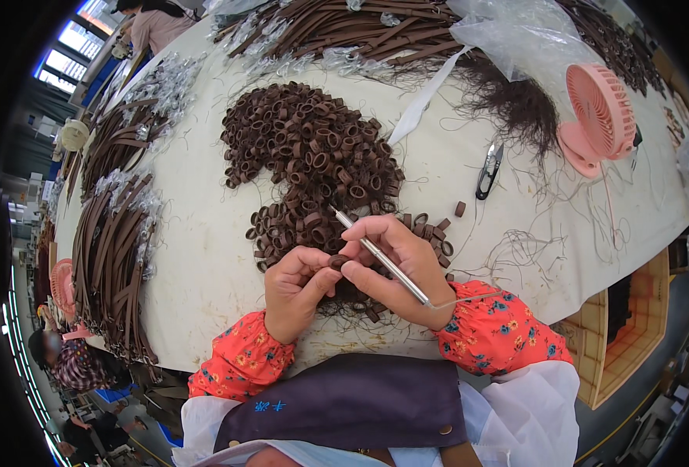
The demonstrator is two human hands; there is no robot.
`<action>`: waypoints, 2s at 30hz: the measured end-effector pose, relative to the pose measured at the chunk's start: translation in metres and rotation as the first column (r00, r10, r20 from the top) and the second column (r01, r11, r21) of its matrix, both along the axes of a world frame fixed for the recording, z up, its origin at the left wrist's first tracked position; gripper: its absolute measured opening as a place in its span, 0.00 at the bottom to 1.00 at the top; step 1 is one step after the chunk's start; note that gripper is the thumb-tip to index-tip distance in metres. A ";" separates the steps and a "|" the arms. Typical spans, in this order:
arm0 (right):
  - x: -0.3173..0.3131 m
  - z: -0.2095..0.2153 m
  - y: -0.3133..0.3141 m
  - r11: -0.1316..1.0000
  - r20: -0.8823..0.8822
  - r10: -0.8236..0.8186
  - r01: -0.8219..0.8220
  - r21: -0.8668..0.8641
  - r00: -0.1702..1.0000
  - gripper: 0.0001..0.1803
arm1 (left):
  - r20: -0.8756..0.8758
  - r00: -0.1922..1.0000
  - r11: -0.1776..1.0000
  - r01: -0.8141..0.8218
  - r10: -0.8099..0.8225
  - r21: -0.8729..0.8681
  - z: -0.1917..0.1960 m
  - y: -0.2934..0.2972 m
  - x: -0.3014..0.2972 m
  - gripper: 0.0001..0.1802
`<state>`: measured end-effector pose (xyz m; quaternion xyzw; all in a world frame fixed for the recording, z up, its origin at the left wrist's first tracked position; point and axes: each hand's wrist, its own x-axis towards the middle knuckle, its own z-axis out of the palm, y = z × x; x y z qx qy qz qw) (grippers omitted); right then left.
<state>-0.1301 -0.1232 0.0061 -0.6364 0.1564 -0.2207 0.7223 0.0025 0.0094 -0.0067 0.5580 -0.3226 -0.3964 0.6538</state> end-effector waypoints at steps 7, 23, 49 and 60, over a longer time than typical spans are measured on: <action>-0.005 0.010 -0.005 0.993 0.066 -0.077 0.083 -0.085 0.995 0.12 | 0.069 0.997 0.997 -0.026 0.021 0.069 0.002 0.003 0.009 0.06; -0.008 0.008 -0.015 0.953 0.181 0.023 0.033 -0.301 0.983 0.10 | 0.066 0.998 0.998 -0.023 0.019 0.064 0.003 0.001 0.008 0.07; -0.009 0.011 -0.010 0.966 0.122 -0.103 0.128 -0.222 0.987 0.05 | -0.063 0.998 1.000 0.004 -0.002 0.026 0.001 -0.001 0.013 0.07; 0.012 -0.009 -0.002 0.649 0.054 -0.061 0.081 -0.757 0.997 0.19 | -0.505 0.852 0.985 0.067 -0.140 -0.160 -0.005 -0.003 0.012 0.07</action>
